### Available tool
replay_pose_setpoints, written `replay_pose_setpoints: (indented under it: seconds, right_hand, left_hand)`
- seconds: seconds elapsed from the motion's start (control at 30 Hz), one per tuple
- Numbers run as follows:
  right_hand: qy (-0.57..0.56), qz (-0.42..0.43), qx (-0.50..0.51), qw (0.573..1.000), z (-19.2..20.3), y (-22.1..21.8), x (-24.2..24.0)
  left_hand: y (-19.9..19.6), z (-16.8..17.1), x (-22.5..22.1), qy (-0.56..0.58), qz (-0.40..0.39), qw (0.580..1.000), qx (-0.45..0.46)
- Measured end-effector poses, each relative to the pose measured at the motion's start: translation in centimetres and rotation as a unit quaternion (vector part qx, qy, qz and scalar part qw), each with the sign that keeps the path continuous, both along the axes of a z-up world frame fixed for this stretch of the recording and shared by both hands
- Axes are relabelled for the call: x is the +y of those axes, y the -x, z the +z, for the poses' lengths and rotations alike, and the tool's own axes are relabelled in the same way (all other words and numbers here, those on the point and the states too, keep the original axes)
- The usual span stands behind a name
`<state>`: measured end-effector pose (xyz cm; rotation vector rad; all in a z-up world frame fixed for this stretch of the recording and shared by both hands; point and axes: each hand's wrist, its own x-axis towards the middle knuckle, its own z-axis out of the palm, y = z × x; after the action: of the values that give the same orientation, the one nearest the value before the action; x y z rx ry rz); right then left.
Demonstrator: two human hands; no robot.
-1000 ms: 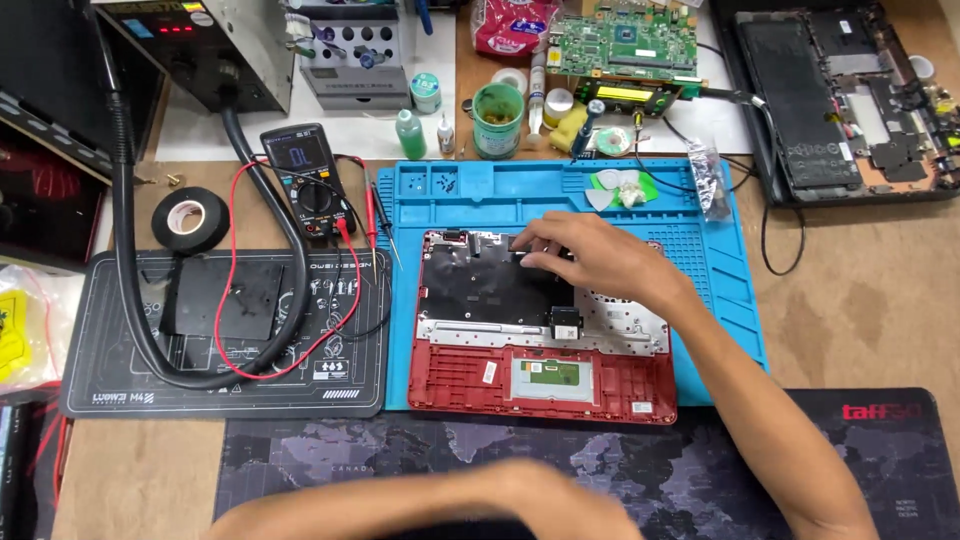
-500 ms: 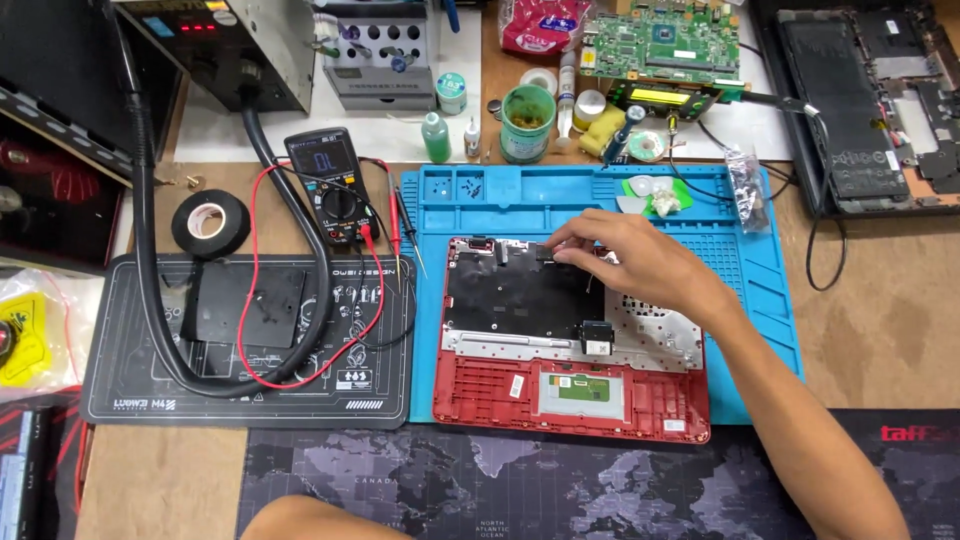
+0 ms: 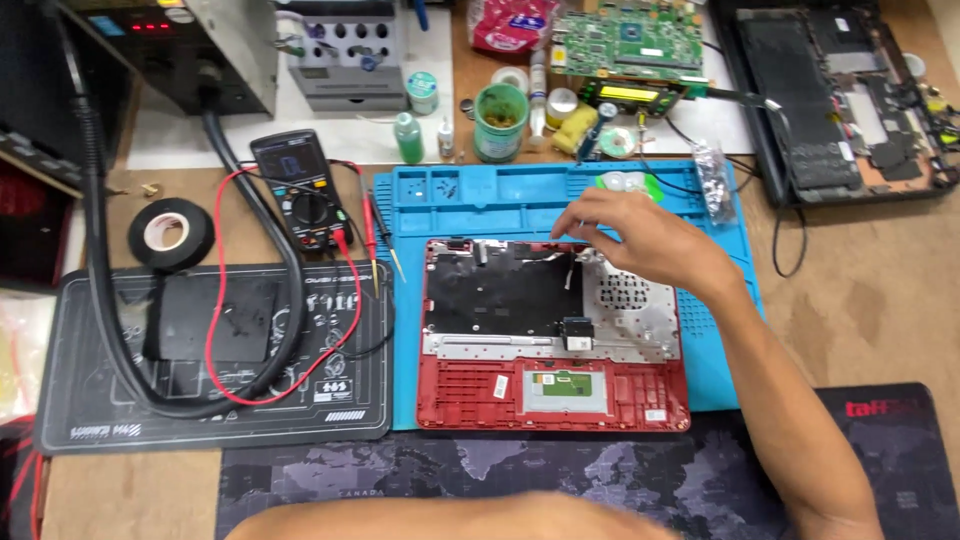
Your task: Testing a motherboard with a multimeter and assembling internal components of a laptop chassis.
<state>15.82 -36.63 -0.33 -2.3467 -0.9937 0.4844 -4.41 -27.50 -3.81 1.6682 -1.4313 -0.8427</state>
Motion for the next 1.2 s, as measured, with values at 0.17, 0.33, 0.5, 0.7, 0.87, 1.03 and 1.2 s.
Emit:
replay_pose_setpoints:
  seconds: [0.17, 0.33, 0.5, 0.7, 0.87, 1.03, 1.2]
  right_hand:
    - [0.150, 0.018, 0.060, 0.987, -1.5, -0.4, -1.0]
    - [-0.015, 0.001, 0.009, 1.000, -2.6, -1.5, -1.9]
    - [-0.014, -0.088, 0.026, 0.996, -1.4, -2.5, -3.2]
    - [0.105, -0.055, 0.111, 0.987, 0.3, -1.8, -3.3]
    - [0.172, -0.072, 0.136, 0.973, 0.4, -1.8, -3.6]
    - [0.183, -0.082, 0.151, 0.968, 0.2, -2.0, -2.8]
    - [0.170, -0.082, 0.165, 0.968, -0.1, -1.8, -2.4]
  left_hand:
    - [-4.4, 2.0, 4.0, 0.037, 0.044, 0.998, -0.003]
    - [-10.4, 4.5, 9.9, 0.103, 0.179, 0.978, 0.010]
    - [-14.2, 0.8, 13.8, -0.066, 0.446, 0.879, -0.158]
    - [-15.5, -5.1, 14.5, -0.236, 0.456, 0.822, -0.247]
    - [-15.0, -3.6, 13.7, -0.260, 0.443, 0.822, -0.246]
    - [-14.6, -3.6, 13.1, -0.277, 0.445, 0.807, -0.271]
    - [-14.9, -3.4, 13.2, -0.252, 0.469, 0.815, -0.231]
